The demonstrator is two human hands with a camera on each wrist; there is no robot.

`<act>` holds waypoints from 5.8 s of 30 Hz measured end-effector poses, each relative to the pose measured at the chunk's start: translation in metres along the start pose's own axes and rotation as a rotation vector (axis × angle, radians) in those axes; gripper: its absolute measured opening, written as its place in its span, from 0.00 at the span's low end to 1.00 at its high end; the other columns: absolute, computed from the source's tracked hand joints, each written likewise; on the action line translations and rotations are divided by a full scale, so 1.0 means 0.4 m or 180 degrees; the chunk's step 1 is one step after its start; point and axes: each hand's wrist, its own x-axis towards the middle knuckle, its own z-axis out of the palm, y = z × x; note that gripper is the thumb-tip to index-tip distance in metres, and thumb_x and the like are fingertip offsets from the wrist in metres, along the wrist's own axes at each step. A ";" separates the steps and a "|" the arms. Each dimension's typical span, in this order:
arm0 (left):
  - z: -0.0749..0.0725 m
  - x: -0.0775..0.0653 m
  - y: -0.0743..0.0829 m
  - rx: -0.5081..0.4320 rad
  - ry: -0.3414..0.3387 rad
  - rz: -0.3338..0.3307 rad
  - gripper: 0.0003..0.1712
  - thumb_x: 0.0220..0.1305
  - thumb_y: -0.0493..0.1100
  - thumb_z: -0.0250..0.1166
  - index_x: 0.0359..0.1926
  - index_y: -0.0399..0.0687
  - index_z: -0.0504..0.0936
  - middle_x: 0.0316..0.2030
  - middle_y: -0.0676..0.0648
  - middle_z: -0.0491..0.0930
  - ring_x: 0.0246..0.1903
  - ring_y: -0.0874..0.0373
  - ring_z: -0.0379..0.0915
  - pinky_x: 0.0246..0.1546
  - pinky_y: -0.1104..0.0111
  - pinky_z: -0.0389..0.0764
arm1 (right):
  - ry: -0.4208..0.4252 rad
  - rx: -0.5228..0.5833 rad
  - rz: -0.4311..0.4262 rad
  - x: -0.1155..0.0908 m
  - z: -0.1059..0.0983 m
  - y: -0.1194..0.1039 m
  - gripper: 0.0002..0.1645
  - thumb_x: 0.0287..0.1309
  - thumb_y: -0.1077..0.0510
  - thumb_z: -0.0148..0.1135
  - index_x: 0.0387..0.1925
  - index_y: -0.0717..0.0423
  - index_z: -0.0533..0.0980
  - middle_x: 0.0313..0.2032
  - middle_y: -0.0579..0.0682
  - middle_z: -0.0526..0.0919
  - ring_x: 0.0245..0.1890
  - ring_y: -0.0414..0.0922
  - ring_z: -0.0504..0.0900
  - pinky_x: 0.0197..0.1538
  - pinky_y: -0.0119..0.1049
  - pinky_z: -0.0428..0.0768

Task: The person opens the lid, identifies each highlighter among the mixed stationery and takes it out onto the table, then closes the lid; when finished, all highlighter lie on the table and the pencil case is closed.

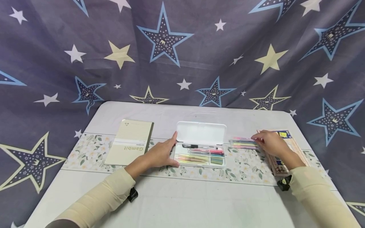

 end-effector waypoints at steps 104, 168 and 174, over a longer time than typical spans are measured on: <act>0.002 0.000 -0.002 0.0005 -0.0027 -0.0019 0.79 0.49 0.68 0.77 0.82 0.45 0.31 0.73 0.46 0.69 0.70 0.48 0.70 0.69 0.53 0.71 | -0.0023 0.0260 -0.1612 0.098 0.077 -0.457 0.16 0.57 0.59 0.73 0.48 0.46 0.87 0.36 0.41 0.85 0.26 0.32 0.73 0.30 0.27 0.73; -0.004 -0.001 0.011 -0.0037 -0.0078 -0.0144 0.79 0.49 0.67 0.78 0.82 0.46 0.32 0.74 0.45 0.67 0.70 0.48 0.70 0.70 0.54 0.71 | 0.0268 0.0183 -0.1116 0.006 0.011 -0.283 0.20 0.52 0.65 0.75 0.47 0.44 0.88 0.31 0.42 0.84 0.24 0.31 0.71 0.27 0.28 0.71; -0.001 0.000 0.007 -0.0032 -0.0072 -0.0140 0.79 0.48 0.67 0.78 0.82 0.47 0.32 0.75 0.44 0.65 0.70 0.47 0.69 0.70 0.54 0.71 | 0.0225 0.0174 -0.0970 -0.010 0.002 -0.255 0.20 0.52 0.64 0.76 0.47 0.46 0.88 0.34 0.45 0.87 0.26 0.33 0.73 0.29 0.30 0.72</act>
